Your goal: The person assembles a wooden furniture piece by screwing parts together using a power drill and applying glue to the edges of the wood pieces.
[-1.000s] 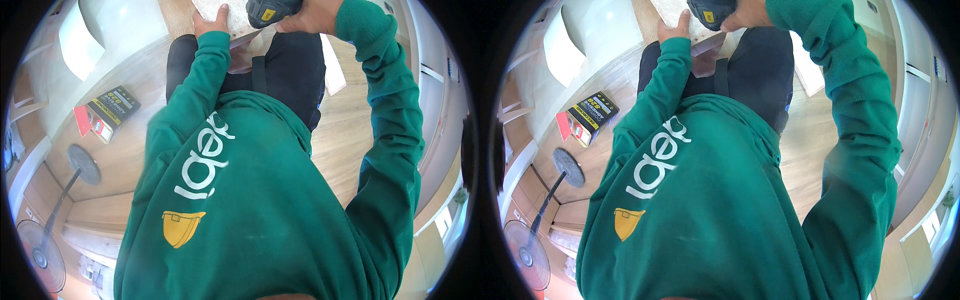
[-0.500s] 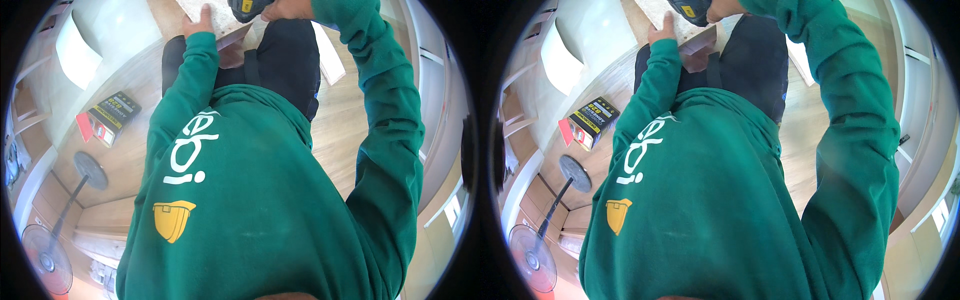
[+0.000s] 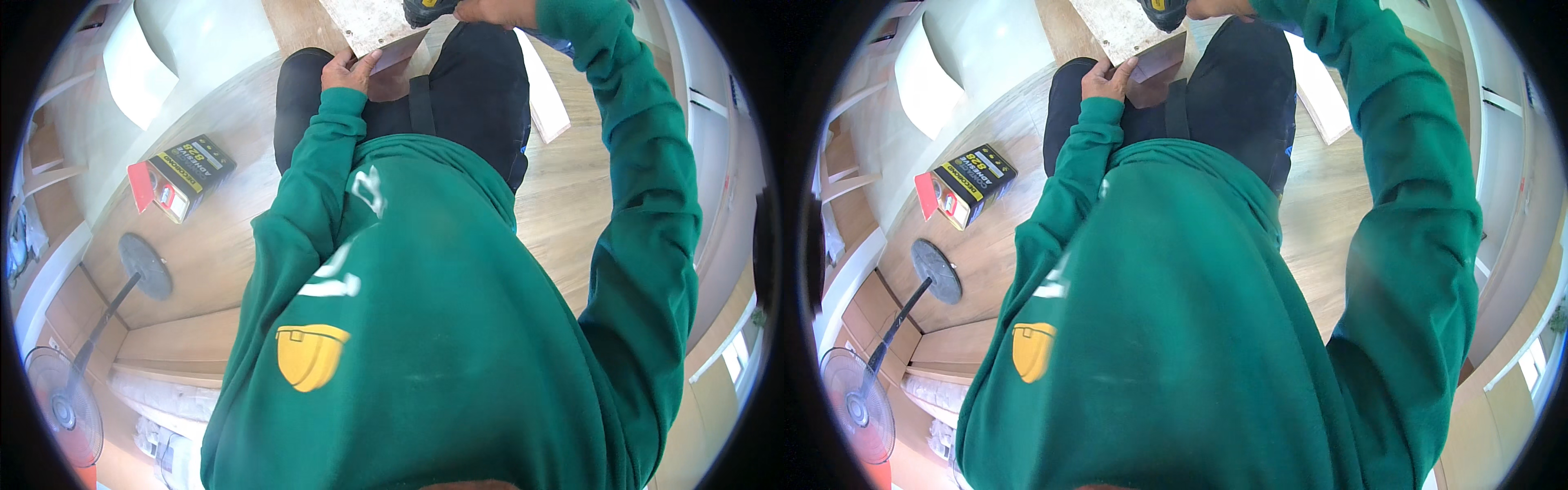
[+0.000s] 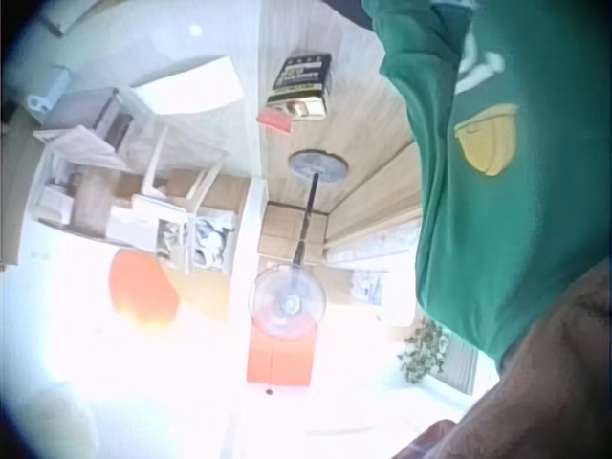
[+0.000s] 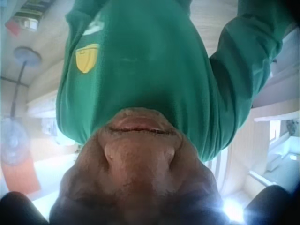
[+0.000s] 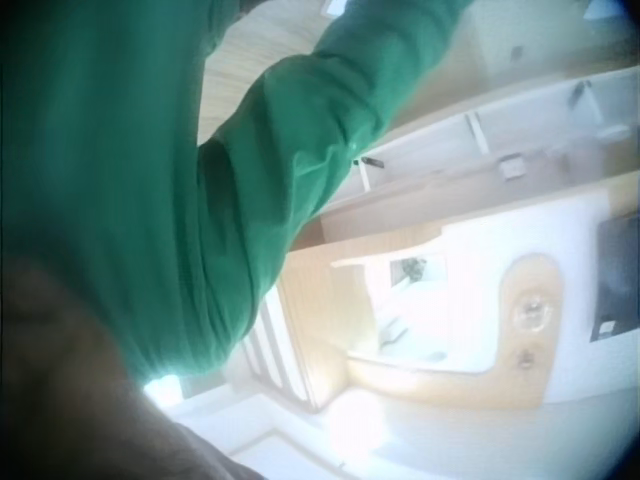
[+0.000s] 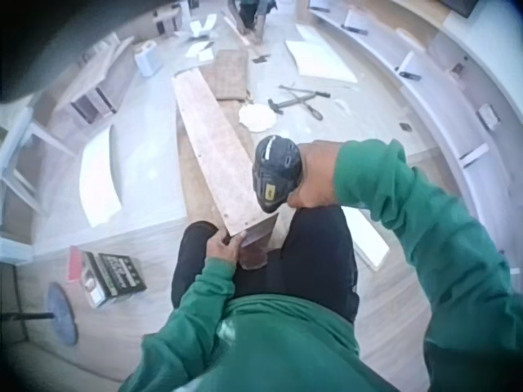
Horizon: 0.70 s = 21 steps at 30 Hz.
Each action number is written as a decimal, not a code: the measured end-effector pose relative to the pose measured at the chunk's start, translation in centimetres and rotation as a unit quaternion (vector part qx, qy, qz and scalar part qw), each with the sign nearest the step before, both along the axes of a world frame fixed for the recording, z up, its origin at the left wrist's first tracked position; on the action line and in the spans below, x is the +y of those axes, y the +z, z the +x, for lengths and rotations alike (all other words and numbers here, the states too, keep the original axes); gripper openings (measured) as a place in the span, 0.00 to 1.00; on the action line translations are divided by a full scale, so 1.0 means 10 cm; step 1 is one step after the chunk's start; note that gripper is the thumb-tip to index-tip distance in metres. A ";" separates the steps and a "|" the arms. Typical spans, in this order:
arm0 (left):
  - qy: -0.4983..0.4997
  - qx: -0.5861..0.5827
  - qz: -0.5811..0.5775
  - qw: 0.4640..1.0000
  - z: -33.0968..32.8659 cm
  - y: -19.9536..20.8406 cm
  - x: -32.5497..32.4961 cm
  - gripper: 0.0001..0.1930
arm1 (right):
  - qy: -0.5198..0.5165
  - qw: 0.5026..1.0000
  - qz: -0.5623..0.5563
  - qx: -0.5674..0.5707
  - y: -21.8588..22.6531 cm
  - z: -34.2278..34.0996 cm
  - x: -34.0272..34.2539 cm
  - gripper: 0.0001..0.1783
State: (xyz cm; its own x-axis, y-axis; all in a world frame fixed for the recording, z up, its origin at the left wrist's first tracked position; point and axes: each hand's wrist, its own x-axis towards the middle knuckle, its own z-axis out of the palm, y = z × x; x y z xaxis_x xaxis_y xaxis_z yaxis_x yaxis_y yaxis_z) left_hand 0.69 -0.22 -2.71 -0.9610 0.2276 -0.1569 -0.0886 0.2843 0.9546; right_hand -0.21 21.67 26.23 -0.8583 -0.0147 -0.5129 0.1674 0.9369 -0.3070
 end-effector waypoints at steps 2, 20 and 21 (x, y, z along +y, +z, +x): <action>0.017 0.036 -0.061 0.997 0.02 0.01 0.04 0.23 | -0.015 0.999 -0.005 -0.051 0.02 -0.04 0.01 0.18; 0.011 0.072 -0.156 0.985 0.04 0.13 0.06 0.23 | -0.005 0.998 0.025 -0.063 -0.01 -0.07 -0.07 0.19; 0.014 0.080 -0.140 0.987 0.05 0.06 0.04 0.23 | -0.009 0.998 0.019 -0.066 0.01 -0.07 -0.08 0.19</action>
State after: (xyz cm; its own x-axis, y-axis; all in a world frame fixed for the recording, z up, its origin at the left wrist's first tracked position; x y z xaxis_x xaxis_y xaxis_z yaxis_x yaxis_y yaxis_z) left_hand 1.24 0.15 -2.14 -0.9837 0.1704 -0.0565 0.0451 0.5394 0.8408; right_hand -0.90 20.88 26.31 -0.7829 0.0222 -0.6218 0.2216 0.9438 -0.2453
